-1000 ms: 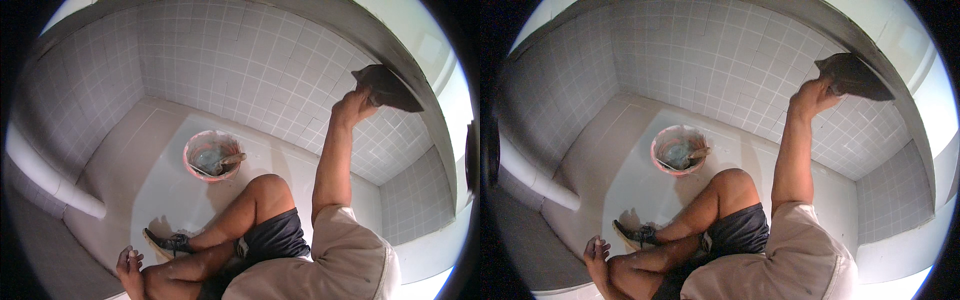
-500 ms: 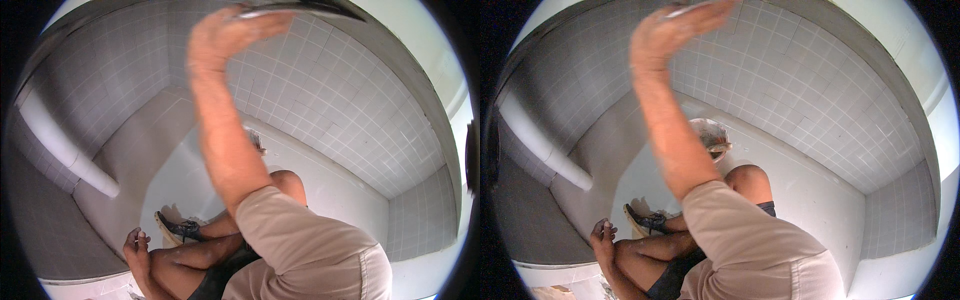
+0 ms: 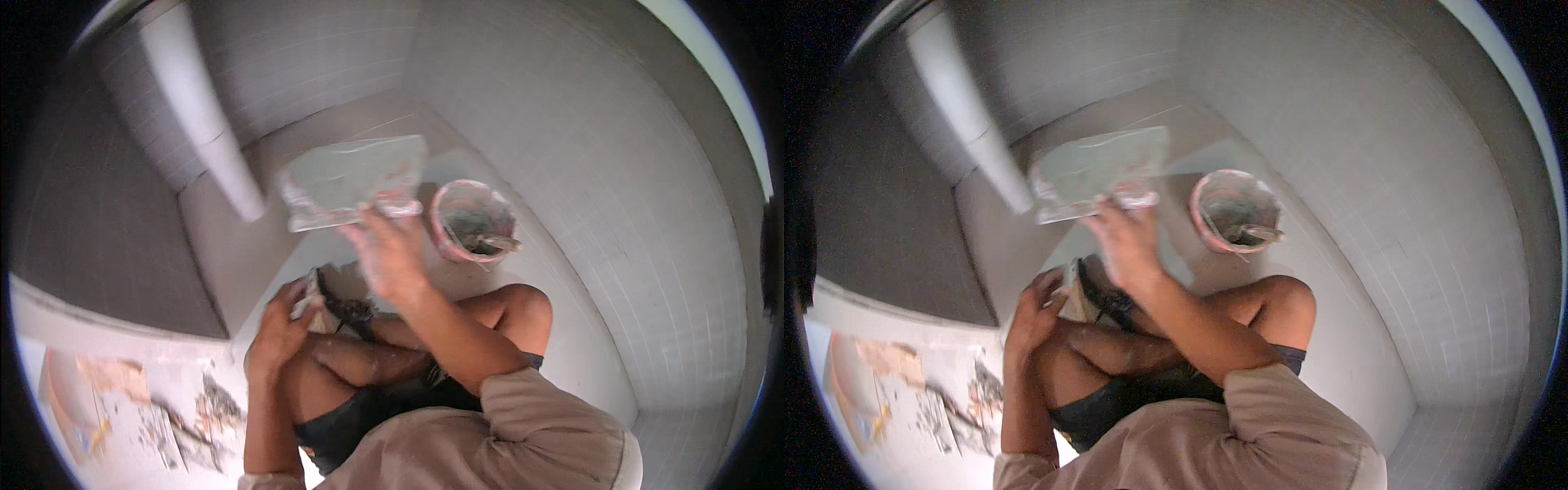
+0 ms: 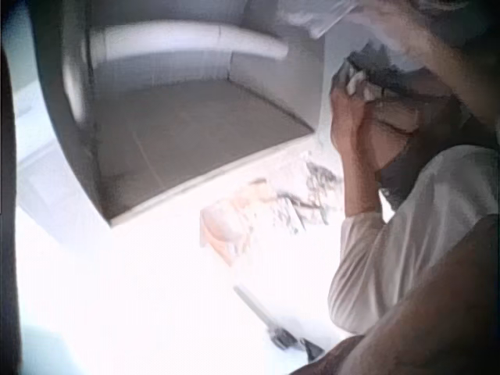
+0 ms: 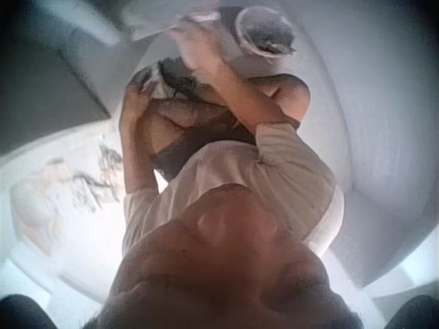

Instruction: The person applies plaster to the underside of a tiled counter using a putty knife, scooping fresh plaster from a bucket and spreading it over the surface.

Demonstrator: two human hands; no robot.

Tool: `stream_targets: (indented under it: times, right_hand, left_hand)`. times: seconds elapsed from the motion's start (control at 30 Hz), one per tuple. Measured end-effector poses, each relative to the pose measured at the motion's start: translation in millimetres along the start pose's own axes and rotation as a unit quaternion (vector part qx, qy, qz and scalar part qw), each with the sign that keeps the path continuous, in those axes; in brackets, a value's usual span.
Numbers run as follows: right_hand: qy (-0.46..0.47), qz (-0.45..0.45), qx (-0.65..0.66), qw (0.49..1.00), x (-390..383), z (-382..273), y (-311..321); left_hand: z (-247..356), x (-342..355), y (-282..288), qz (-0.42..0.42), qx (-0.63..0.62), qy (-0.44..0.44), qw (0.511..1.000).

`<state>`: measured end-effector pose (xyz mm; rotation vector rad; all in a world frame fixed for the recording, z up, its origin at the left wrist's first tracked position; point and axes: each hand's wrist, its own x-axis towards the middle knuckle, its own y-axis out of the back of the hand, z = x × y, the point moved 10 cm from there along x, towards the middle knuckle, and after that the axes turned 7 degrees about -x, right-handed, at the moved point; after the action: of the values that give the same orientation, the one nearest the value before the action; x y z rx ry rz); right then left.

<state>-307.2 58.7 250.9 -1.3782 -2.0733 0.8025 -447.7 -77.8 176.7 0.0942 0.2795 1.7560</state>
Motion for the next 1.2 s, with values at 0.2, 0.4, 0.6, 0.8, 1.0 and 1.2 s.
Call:
stream_targets:
  times: [0.2, 0.4, 0.6, 0.8, 1.0, 1.2]
  right_hand:
    - [-0.031, -0.024, -0.07, 0.997, -18.1, -21.1, 30.1]
    - [-0.163, -0.044, -0.209, 0.963, -30.9, -36.1, 65.2]
    - [0.167, 0.032, -0.835, 0.523, 11.1, -187.3, 185.0]
    - [-0.022, -0.066, -0.986, 0.152, 39.2, -154.0, 254.2]
    - [-0.149, -0.125, -0.975, 0.108, 61.0, -108.3, 286.1]
    - [-0.194, -0.158, -0.954, 0.166, 72.4, -116.9, 251.0]
  left_hand:
    - [66.3, 18.8, -80.6, -0.015, -0.379, -0.078, 0.922]
    - [48.8, 84.5, -97.1, 0.074, -0.635, -0.039, 0.768]
    - [59.7, 144.2, -56.1, 0.099, -0.573, -0.054, 0.812]
    - [6.9, 160.3, -61.2, 0.133, -0.627, -0.009, 0.768]
    - [-2.9, 171.7, -65.6, 0.113, -0.67, 0.009, 0.734]
    - [-8.0, 174.1, -59.5, 0.138, -0.689, 0.058, 0.709]
